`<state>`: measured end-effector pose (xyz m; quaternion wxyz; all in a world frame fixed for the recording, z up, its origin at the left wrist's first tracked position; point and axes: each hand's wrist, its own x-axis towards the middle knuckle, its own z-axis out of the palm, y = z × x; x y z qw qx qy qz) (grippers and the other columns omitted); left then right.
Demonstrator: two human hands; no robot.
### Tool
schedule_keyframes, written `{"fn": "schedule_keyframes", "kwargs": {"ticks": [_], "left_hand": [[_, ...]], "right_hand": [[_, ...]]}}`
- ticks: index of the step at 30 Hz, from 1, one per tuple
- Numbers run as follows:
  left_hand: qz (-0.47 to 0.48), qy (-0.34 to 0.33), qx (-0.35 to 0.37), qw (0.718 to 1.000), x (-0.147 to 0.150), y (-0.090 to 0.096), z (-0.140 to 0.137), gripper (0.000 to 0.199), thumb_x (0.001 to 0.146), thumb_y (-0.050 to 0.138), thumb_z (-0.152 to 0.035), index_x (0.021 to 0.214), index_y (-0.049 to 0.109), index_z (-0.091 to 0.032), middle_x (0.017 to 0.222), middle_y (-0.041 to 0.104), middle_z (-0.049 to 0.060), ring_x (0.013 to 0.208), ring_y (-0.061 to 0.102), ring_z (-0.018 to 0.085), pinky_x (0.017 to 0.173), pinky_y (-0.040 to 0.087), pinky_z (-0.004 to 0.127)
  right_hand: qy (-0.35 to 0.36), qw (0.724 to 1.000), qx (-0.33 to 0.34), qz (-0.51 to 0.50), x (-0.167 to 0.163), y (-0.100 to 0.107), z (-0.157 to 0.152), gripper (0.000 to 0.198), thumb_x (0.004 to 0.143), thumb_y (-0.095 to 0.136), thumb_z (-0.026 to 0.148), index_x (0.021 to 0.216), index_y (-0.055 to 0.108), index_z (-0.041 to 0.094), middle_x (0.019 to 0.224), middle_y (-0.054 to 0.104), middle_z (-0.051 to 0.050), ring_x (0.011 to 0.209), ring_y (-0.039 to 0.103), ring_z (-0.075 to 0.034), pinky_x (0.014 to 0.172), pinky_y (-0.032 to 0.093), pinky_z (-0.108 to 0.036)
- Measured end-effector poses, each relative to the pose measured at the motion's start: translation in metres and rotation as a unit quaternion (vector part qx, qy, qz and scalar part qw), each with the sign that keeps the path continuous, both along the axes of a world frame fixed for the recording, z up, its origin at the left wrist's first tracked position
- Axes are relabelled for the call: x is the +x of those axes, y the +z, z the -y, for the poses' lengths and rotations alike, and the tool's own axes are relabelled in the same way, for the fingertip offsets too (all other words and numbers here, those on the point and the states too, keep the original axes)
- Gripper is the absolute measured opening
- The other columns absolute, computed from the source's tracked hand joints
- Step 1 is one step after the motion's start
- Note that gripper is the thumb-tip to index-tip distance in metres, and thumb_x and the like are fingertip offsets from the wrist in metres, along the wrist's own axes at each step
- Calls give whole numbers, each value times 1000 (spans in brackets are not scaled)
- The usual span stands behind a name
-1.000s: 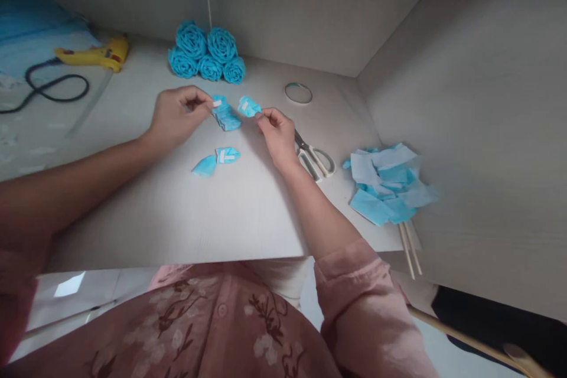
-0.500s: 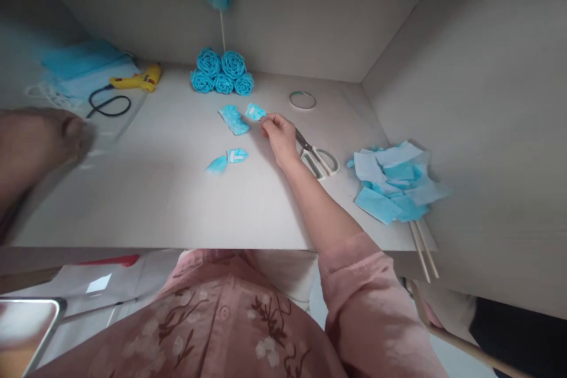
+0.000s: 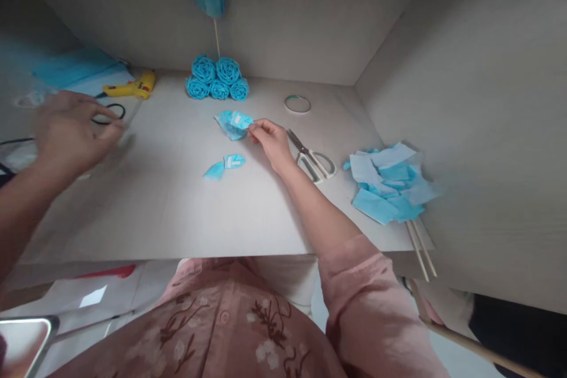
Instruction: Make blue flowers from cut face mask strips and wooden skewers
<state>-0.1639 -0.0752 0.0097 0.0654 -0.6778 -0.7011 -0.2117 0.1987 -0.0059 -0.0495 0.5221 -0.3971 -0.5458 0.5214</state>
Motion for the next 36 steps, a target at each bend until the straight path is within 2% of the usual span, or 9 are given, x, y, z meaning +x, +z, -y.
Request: {"fn": "schedule_keyframes", "kwargs": {"ticks": [2, 4, 7, 9, 13, 20, 28, 33, 36], "left_hand": [[58, -48, 26, 997, 47, 2, -6, 57, 88, 51, -51, 122, 69, -10, 135, 64, 18, 132, 51, 35, 118, 32, 50], [212, -92, -14, 973, 88, 4, -14, 55, 84, 56, -52, 120, 70, -13, 127, 69, 15, 112, 62, 29, 104, 46, 43], [462, -141, -147, 863, 133, 0, -29, 47, 79, 64, -51, 109, 72, -16, 112, 73, 11, 93, 64, 22, 79, 50, 33], [544, -159, -211, 796, 152, -5, -38, 40, 77, 70, -46, 102, 71, -15, 103, 73, 10, 83, 63, 18, 71, 48, 28], [608, -173, -236, 739, 171, -15, -48, 25, 77, 72, -37, 85, 67, -14, 83, 70, 6, 66, 59, 11, 60, 41, 24], [573, -180, -207, 773, 168, -18, -43, 12, 76, 68, -24, 72, 62, -14, 62, 62, -1, 53, 50, 7, 53, 36, 21], [523, -194, -208, 804, 172, -21, -39, 10, 76, 67, -22, 71, 62, -15, 56, 57, -3, 50, 48, 7, 51, 36, 19], [513, -247, -227, 790, 159, -17, -47, 23, 79, 66, -37, 78, 67, -15, 67, 64, 2, 56, 53, 9, 54, 40, 21], [456, -243, -186, 835, 139, -9, -56, 32, 83, 60, -47, 87, 69, -16, 78, 68, 5, 62, 56, 12, 60, 43, 24]], "right_hand": [[22, 1000, -4, -3, 0, 3, 3, 30, 73, 77, 49, 74, 65, 22, 73, 63, 2, 68, 54, -11, 72, 46, -27], [35, 999, -9, -4, 0, 5, 5, 31, 72, 79, 50, 74, 66, 22, 73, 64, 2, 69, 55, -12, 73, 47, -27], [40, 999, -17, -9, 1, 5, 6, 32, 71, 80, 51, 74, 67, 22, 72, 64, 2, 69, 55, -12, 74, 48, -27], [39, 999, -20, -10, 1, 5, 6, 32, 71, 80, 50, 74, 68, 22, 72, 64, 2, 68, 56, -11, 73, 48, -27], [46, 999, -16, 1, 0, 5, 8, 29, 71, 80, 49, 76, 70, 21, 72, 66, 2, 68, 56, -11, 73, 49, -27], [85, 996, -31, 12, 0, 11, 14, 32, 81, 70, 52, 82, 74, 20, 79, 71, -2, 73, 63, -15, 75, 53, -30], [105, 992, -8, 74, -3, 12, 14, 26, 70, 79, 47, 76, 71, 22, 74, 66, 2, 72, 58, -14, 74, 50, -29], [73, 993, 18, 88, -1, 11, 11, 20, 73, 73, 40, 73, 70, 20, 66, 63, 3, 65, 53, -12, 70, 44, -28], [22, 997, 15, 65, 1, 8, 5, 18, 73, 70, 38, 72, 68, 20, 69, 63, 3, 67, 54, -12, 71, 45, -28]]}}
